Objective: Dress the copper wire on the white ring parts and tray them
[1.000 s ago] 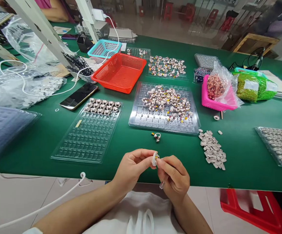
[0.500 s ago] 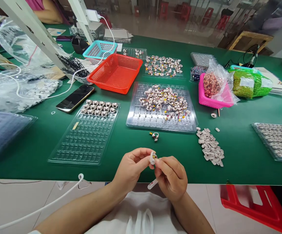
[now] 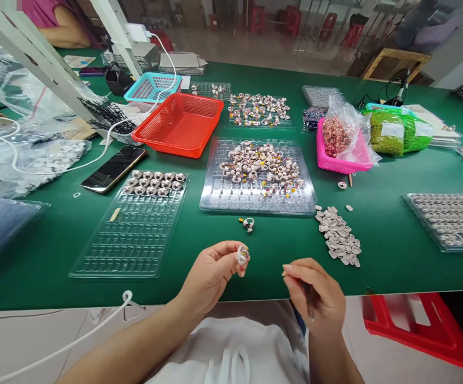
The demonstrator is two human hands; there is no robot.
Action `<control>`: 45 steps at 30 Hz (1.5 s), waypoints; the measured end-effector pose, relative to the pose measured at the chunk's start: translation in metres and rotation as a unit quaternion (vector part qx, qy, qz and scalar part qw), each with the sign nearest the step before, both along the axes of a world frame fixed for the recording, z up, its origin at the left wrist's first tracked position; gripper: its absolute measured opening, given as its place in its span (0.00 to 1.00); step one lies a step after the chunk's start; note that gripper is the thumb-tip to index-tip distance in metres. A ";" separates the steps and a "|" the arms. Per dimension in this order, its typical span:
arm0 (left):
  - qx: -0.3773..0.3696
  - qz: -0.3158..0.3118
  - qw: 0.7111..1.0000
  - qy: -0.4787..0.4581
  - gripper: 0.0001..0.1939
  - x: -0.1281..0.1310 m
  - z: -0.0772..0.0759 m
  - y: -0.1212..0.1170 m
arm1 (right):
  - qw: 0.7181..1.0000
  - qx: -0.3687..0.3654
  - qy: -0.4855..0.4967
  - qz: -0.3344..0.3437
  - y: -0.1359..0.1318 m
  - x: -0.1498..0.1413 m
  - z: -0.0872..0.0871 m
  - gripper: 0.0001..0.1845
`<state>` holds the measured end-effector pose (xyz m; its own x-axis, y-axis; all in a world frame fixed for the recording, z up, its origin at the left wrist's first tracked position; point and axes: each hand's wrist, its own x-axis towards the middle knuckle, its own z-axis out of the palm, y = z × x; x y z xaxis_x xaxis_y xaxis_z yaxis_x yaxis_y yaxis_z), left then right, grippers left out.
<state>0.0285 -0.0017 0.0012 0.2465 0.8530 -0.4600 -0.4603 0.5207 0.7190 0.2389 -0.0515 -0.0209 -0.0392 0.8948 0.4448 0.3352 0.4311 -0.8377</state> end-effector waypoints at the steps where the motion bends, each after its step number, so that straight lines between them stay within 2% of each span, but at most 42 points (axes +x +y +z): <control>1: -0.001 -0.001 1.000 0.009 0.05 0.000 0.002 0.001 | 0.999 -0.008 -0.010 -0.041 -0.002 0.013 0.000 0.19; 3: -0.006 0.001 0.999 0.035 0.05 -0.001 0.005 0.002 | 0.982 -0.029 -0.040 -0.182 -0.005 0.040 -0.001 0.12; 5: -0.008 -0.002 0.998 0.054 0.06 -0.002 0.006 0.004 | 0.938 -0.061 -0.090 -0.328 -0.005 0.066 -0.002 0.07; 6: -0.008 -0.007 0.998 0.059 0.06 -0.001 0.005 0.005 | 0.921 -0.077 -0.120 -0.364 -0.004 0.076 -0.002 0.07; 7: -0.008 -0.014 0.998 0.063 0.06 -0.001 0.003 0.005 | 0.912 -0.092 -0.150 -0.371 -0.002 0.084 -0.003 0.08; 11: -0.004 -0.049 0.997 0.065 0.04 0.006 -0.004 0.008 | 0.909 -0.128 -0.254 -0.305 0.009 0.098 -0.007 0.10; 18: -0.011 -0.046 0.996 0.070 0.04 0.009 -0.003 0.010 | 0.866 -0.166 -0.396 -0.257 0.023 0.105 -0.010 0.11; 29: -0.010 -0.058 0.996 0.063 0.06 0.003 -0.009 0.008 | 0.860 -0.126 -0.442 -0.223 0.027 0.112 -0.018 0.11; 33: -0.008 -0.040 0.998 0.050 0.07 0.002 -0.009 0.008 | 0.877 -0.125 -0.390 -0.251 0.023 0.099 -0.010 0.11; 36: -0.006 -0.024 0.999 0.022 0.08 0.004 -0.008 0.009 | 0.912 -0.146 -0.292 -0.250 0.019 0.070 0.001 0.10; 37: -0.005 -0.021 1.000 0.013 0.08 0.005 -0.008 0.009 | 0.929 -0.159 -0.248 -0.224 0.018 0.057 0.003 0.10; 39: 0.000 -0.016 1.000 0.006 0.08 0.007 -0.008 0.009 | 0.963 -0.183 -0.156 -0.122 0.016 0.028 0.006 0.09; 41: 0.010 -0.011 1.000 0.007 0.09 0.009 -0.006 0.007 | 0.978 -0.197 -0.071 -0.026 0.016 -0.001 0.004 0.06; 43: 0.018 -0.007 1.000 0.004 0.09 0.008 -0.004 0.004 | 0.982 -0.187 0.003 0.001 0.017 -0.026 0.000 0.05; 45: 0.022 0.001 1.000 -0.008 0.09 0.006 -0.003 0.002 | 0.989 -0.143 0.038 -0.005 0.017 -0.044 -0.004 0.10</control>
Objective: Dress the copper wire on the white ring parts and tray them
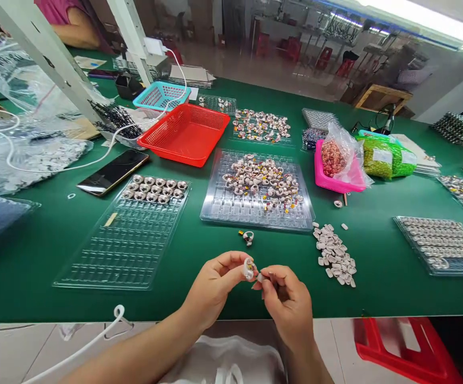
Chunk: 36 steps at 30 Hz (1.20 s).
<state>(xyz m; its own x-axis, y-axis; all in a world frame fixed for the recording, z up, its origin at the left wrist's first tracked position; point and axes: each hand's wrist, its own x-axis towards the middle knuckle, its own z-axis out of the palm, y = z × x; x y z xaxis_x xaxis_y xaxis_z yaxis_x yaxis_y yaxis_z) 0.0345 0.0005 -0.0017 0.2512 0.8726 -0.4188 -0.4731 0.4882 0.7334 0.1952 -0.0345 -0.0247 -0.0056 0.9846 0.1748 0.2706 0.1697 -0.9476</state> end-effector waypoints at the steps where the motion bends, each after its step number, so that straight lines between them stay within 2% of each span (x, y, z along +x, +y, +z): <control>1: 0.002 0.008 1.000 -0.005 0.09 -0.002 0.000 -0.001 | 0.999 0.032 -0.003 -0.004 0.000 -0.006 -0.002 0.14; 5: 0.014 0.049 0.999 -0.004 0.09 -0.008 0.000 -0.002 | 0.983 0.168 -0.069 0.038 0.001 -0.016 -0.004 0.29; 9: 0.024 0.050 0.998 0.001 0.10 -0.011 -0.004 -0.004 | 0.968 0.224 -0.097 0.058 0.002 -0.020 -0.006 0.31; 15: 0.028 0.062 0.996 0.063 0.13 -0.013 -0.011 -0.005 | 0.962 0.241 -0.117 0.052 0.005 -0.022 -0.008 0.32; 19: 0.039 0.057 0.994 0.084 0.13 -0.012 -0.011 -0.004 | 0.967 0.223 -0.111 0.051 0.004 -0.022 -0.008 0.34; 29: 0.010 0.070 0.996 0.057 0.13 -0.009 -0.005 -0.005 | 0.973 0.206 -0.085 0.061 0.002 -0.021 -0.005 0.34; 36: -0.023 0.047 0.999 0.003 0.10 -0.005 0.002 -0.004 | 0.954 0.230 -0.171 0.087 0.002 -0.009 -0.004 0.34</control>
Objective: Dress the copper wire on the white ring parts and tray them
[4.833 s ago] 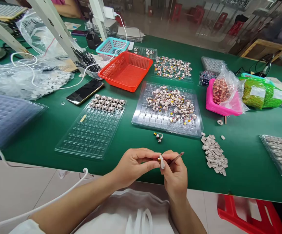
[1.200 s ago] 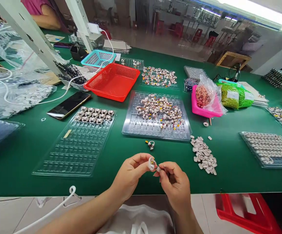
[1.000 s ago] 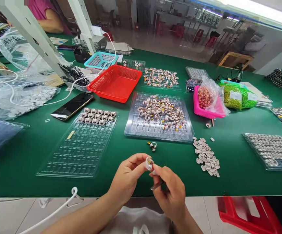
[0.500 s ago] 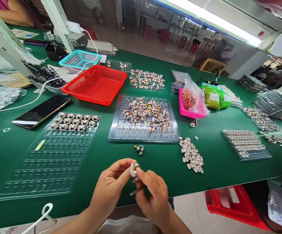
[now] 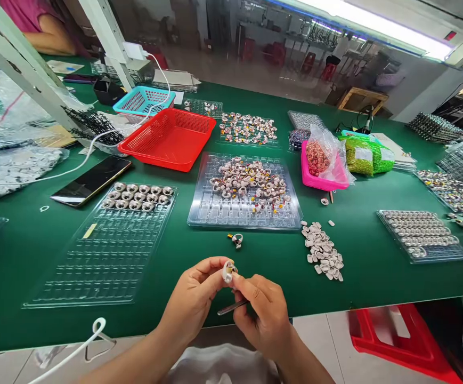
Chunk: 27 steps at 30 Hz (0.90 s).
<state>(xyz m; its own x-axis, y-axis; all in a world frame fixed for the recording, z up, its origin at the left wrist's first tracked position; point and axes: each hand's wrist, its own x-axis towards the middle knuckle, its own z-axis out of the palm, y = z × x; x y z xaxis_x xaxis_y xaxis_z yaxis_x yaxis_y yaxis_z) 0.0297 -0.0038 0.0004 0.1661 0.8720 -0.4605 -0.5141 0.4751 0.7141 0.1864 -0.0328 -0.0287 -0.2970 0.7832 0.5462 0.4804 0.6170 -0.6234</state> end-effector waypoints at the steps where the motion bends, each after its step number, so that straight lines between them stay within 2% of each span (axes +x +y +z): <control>1: -0.002 -0.002 1.000 -0.001 0.10 0.000 0.000 -0.001 | 1.000 0.002 -0.007 0.002 0.001 0.001 0.001 0.34; 5: -0.006 -0.009 1.000 -0.002 0.11 -0.001 0.002 -0.002 | 1.000 -0.007 -0.009 0.014 0.003 0.005 0.008 0.29; 8: -0.001 -0.008 1.000 0.007 0.12 -0.001 0.004 -0.003 | 0.995 -0.075 0.067 0.031 0.000 0.009 0.010 0.24; 10: 0.011 -0.007 1.000 0.021 0.13 -0.001 0.006 -0.003 | 0.977 -0.158 0.143 0.023 -0.003 0.010 0.009 0.19; 13: 0.035 -0.022 0.999 0.034 0.12 -0.001 0.006 -0.004 | 0.934 -0.274 0.228 -0.004 -0.005 0.010 0.009 0.11; 15: 0.047 -0.033 0.997 0.043 0.12 -0.003 0.004 -0.005 | 0.911 -0.322 0.257 -0.017 -0.004 0.009 0.011 0.07; 17: 0.055 -0.039 0.996 0.053 0.10 -0.005 0.002 -0.006 | 0.893 -0.353 0.278 -0.034 -0.002 0.007 0.013 0.09; 21: 0.077 -0.061 0.993 0.064 0.08 -0.009 -0.001 -0.005 | 0.876 -0.369 0.307 -0.057 0.000 0.004 0.017 0.10; 27: 0.086 -0.079 0.989 0.091 0.07 -0.011 -0.001 -0.004 | 0.889 -0.322 0.325 -0.026 0.001 0.005 0.015 0.08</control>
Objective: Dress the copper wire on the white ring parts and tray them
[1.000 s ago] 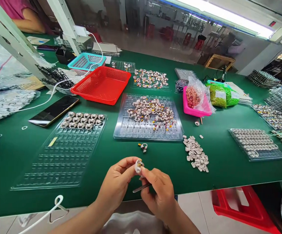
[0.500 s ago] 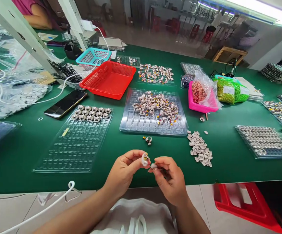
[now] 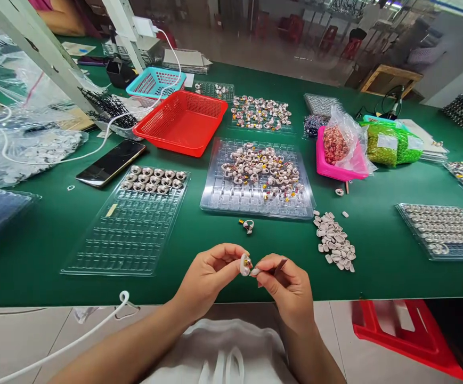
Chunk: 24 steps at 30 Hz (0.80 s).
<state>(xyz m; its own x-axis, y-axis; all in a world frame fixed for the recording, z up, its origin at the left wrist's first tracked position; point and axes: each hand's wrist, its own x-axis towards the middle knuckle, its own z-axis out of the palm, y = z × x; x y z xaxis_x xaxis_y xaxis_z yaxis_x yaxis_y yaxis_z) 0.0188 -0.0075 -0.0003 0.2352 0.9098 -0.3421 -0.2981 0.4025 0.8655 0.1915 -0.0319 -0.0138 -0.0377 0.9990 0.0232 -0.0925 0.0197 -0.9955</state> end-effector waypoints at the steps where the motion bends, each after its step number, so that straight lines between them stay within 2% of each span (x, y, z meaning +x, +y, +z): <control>1: 0.000 -0.001 1.000 0.003 0.08 0.000 0.000 0.000 | 1.000 0.009 -0.001 0.009 0.001 0.000 -0.001 0.08; 10: 0.028 0.014 0.999 0.035 0.05 0.002 0.006 -0.004 | 0.997 0.064 -0.006 0.032 0.004 -0.002 -0.007 0.05; 14: 0.054 0.032 0.996 0.059 0.03 0.003 0.005 -0.007 | 0.995 0.090 0.019 0.028 0.004 -0.004 -0.011 0.08; 24: 0.156 0.059 0.979 0.117 0.04 0.002 0.004 -0.010 | 0.994 0.092 0.051 0.008 0.003 -0.006 -0.011 0.13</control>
